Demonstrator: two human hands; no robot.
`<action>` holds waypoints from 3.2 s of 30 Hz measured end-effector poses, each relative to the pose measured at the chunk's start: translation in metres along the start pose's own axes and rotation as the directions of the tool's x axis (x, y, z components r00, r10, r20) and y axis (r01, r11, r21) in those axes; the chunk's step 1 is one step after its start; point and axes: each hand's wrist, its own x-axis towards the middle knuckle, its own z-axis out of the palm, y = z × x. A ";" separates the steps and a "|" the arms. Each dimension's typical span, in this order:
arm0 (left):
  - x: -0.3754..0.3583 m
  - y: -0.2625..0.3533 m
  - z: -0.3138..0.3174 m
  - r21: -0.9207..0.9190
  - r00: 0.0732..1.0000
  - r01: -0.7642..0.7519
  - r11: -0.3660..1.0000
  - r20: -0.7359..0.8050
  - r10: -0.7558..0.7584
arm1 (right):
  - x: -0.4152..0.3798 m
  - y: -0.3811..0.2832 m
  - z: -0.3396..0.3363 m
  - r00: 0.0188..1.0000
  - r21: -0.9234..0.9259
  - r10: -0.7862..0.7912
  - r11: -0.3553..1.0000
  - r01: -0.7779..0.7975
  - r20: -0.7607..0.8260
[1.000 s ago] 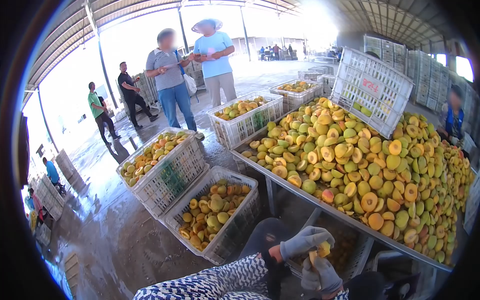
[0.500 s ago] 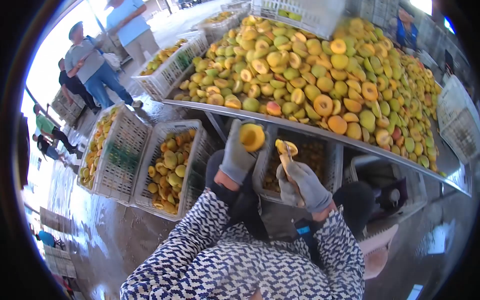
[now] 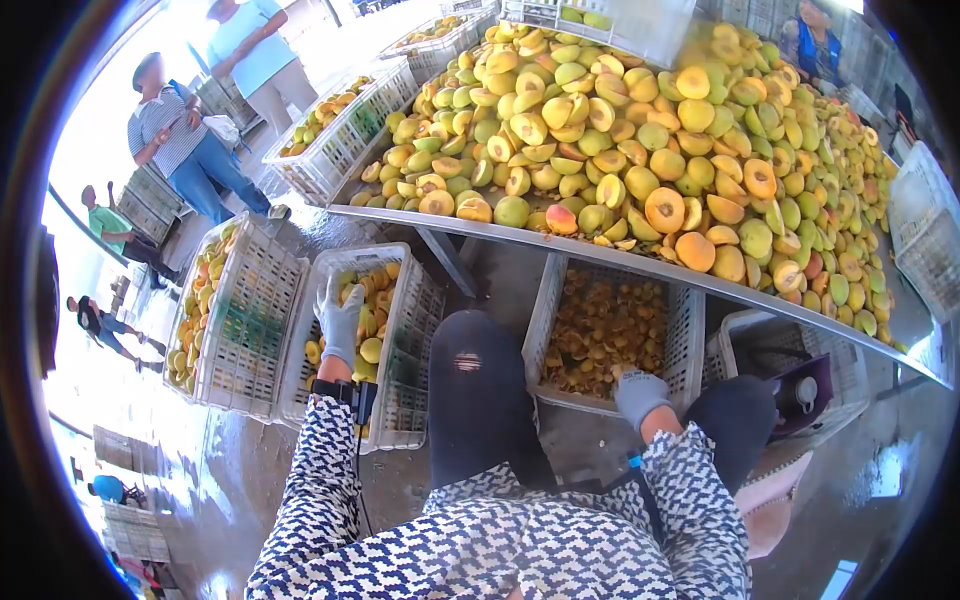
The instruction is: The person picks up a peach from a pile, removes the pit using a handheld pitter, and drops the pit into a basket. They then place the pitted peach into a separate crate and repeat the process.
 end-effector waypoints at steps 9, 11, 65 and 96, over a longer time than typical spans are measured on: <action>0.079 0.179 0.092 -0.546 0.796 -0.127 0.828 0.442 0.413 | -0.001 0.002 -0.055 0.687 0.356 0.061 0.886 0.296 -0.724; 0.092 0.211 0.143 -0.277 0.723 -0.302 0.912 0.556 0.409 | 0.019 0.025 -0.023 0.550 0.132 -0.117 0.911 0.392 -0.827; -0.142 0.246 0.038 -0.475 0.382 0.879 0.043 0.757 0.530 | -0.031 -0.023 -0.067 0.863 0.868 0.091 0.052 0.494 -0.497; -0.121 0.247 0.032 -0.691 0.693 0.720 -0.071 0.708 0.136 | -0.014 -0.070 -0.047 0.537 0.357 0.068 0.816 0.454 -0.841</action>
